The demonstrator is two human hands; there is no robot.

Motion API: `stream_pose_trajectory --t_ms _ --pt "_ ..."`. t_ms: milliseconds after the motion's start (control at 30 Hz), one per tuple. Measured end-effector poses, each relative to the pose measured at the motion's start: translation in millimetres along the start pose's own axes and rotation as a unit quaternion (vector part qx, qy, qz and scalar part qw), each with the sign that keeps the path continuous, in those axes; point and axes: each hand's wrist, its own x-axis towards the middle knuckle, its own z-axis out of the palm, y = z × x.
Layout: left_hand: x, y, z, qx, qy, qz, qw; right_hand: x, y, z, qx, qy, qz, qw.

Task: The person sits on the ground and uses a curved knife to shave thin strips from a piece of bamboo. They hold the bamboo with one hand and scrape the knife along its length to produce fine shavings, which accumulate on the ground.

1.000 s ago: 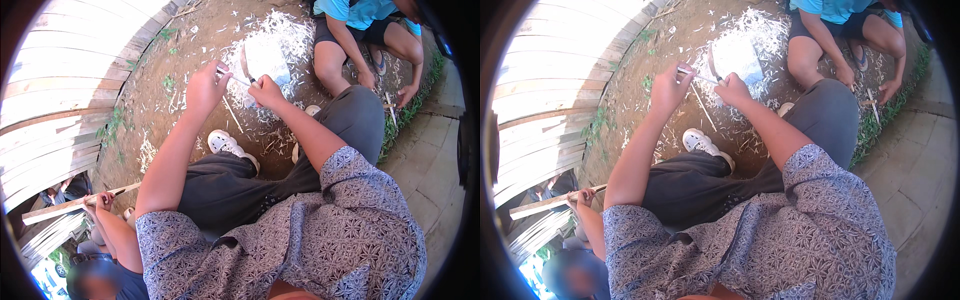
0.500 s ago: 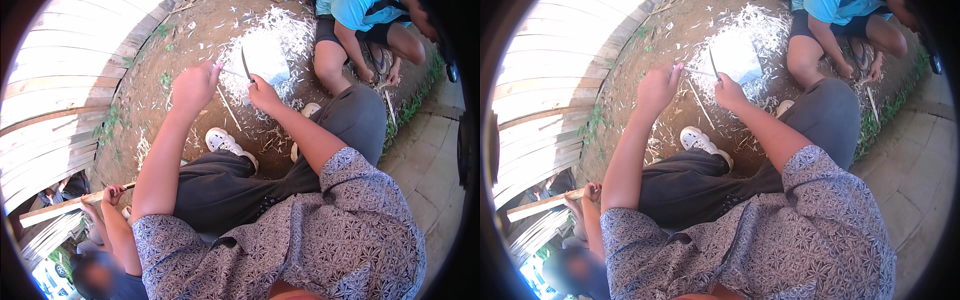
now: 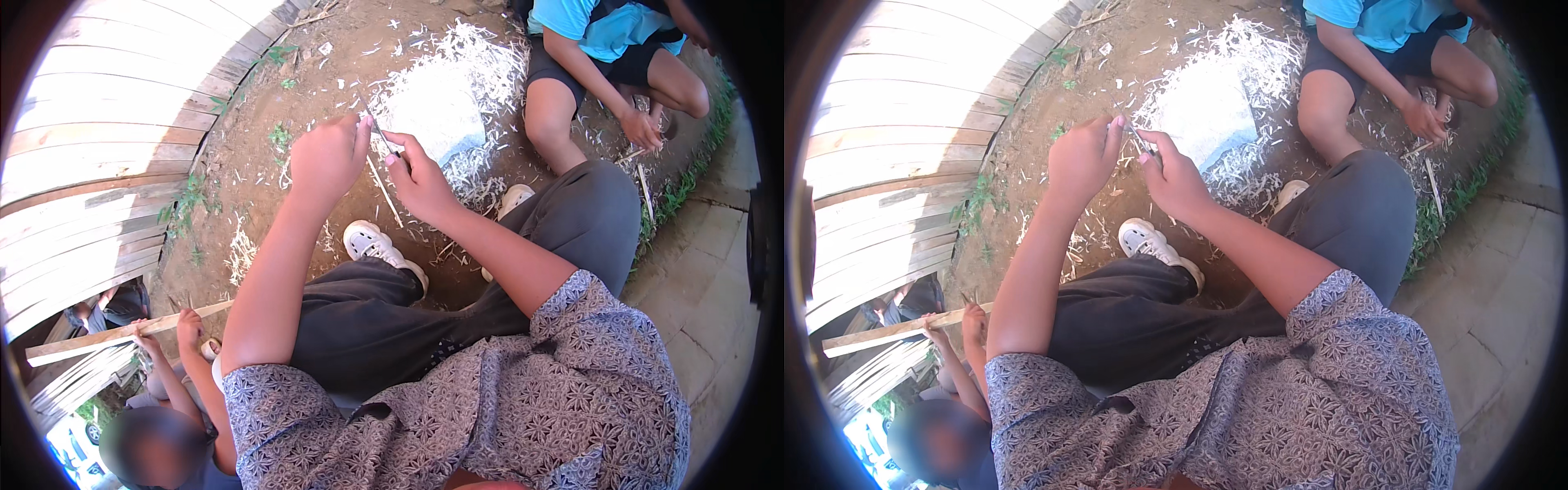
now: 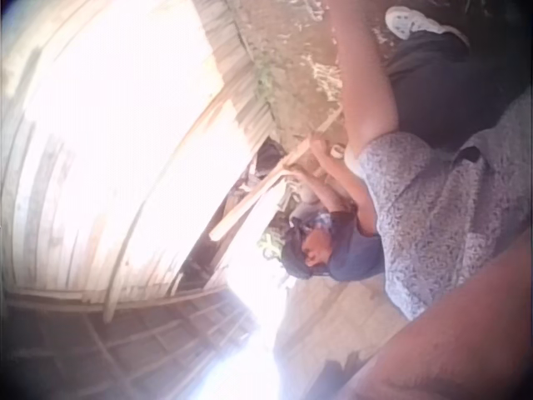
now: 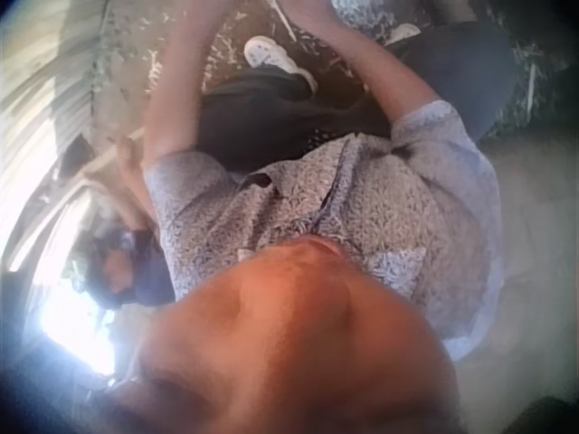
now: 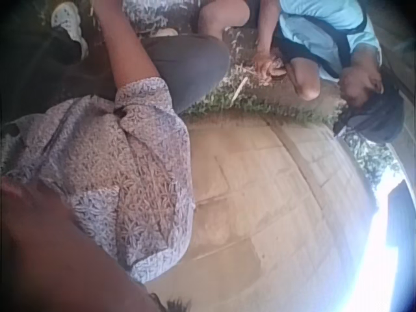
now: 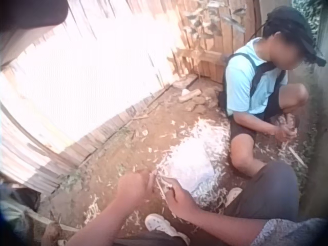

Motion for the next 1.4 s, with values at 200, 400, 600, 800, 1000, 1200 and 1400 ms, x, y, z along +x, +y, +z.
stream_pose_trajectory --t_ms 200,400,600,800,1000,1200,1400 --pt "0.8 -2.8 -0.1 0.043 0.001 -0.006 0.999 5.9 46.0 -7.7 -0.128 0.012 0.115 0.985" --pt "-0.4 -1.2 0.6 -0.018 0.012 0.020 1.000 11.3 85.4 -8.5 -0.167 0.025 0.109 0.980" --pt "-1.8 4.0 -5.7 -0.073 -0.011 0.043 0.996 11.1 74.9 -11.6 -0.180 0.014 0.144 0.973" --pt "1.0 -11.1 -12.2 -0.126 0.011 0.115 0.985 11.2 77.0 -14.1 -0.176 0.014 0.167 0.970" --pt "-9.8 -25.5 -3.8 0.028 -0.022 0.104 0.994 11.1 74.3 -8.4 -0.081 -0.012 0.232 0.969" --pt "-18.1 -25.1 -0.3 -0.026 -0.081 0.070 0.994 13.9 71.0 0.0 -0.085 0.028 0.197 0.976" --pt "-21.1 -29.4 1.1 -0.013 -0.081 0.087 0.993 12.9 3.3 21.9 0.017 0.038 0.010 0.999"
